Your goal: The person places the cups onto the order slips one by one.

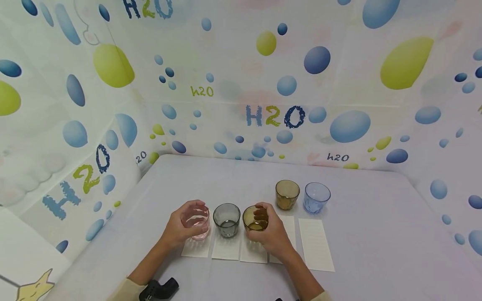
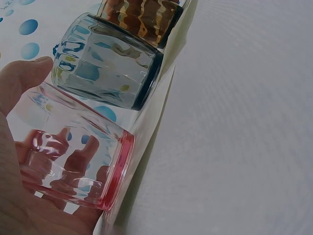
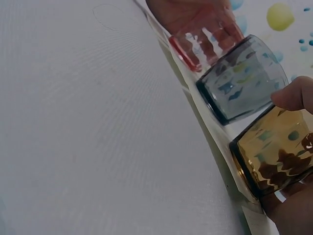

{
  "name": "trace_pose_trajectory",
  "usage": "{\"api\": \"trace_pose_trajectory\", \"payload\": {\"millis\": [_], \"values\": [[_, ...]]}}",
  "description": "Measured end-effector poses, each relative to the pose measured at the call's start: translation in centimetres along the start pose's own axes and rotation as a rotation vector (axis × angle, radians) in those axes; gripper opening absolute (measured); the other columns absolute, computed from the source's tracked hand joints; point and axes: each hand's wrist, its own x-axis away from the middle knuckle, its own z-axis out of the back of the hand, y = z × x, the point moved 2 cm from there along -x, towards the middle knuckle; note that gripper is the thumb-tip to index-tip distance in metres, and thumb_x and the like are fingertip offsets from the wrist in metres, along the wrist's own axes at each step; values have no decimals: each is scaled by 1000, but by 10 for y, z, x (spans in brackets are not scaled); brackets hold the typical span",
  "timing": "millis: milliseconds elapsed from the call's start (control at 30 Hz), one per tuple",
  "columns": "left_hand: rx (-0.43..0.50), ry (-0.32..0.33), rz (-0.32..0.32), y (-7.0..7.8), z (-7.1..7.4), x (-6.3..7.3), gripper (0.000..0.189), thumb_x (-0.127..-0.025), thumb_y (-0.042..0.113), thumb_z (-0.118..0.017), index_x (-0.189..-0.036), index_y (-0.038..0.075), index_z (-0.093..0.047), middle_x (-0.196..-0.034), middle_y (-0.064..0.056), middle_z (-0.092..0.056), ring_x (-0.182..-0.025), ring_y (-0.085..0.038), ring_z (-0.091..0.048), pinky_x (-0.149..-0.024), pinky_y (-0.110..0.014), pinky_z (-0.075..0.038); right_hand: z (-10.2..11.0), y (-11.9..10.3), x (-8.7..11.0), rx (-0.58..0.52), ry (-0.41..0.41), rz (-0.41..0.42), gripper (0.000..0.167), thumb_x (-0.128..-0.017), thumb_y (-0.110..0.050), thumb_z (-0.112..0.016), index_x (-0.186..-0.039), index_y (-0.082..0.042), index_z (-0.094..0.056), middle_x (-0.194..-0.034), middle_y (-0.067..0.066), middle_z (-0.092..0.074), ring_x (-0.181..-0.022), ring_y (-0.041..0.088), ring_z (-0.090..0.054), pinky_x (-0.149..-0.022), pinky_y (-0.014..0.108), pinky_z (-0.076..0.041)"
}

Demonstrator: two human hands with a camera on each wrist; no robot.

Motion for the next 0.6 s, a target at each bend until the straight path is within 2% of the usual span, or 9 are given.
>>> {"api": "trace_pose_trajectory", "payload": {"millis": [267,467,600], "values": [[-2,1,16,1,0,1,65,-77,2,-84,-133,-6,-53,-121,-18,-63,-114,-39,-61,-98,-42,-56,2,3,1,0,-36,4,86,-73,-2,-86,-147,-12,-44,-132,15,-58,-122,32,-59,-105,43,-50],[-16,11,11,0,1,3,64,-76,2,-84,-132,-5,-53,-121,-17,-64,-113,-39,-62,-97,-41,-56,5,4,0,50,-49,-5,93,-71,-14,-92,-149,-19,-43,-134,10,-59,-121,28,-57,-104,43,-47],[-9,-2,3,0,0,0,65,-77,1,-84,-133,-5,-53,-122,-17,-63,-114,-39,-61,-98,-42,-56,11,2,0,65,-60,2,102,-69,-20,-95,-154,-23,-38,-140,7,-57,-127,27,-55,-109,47,-42]]}}
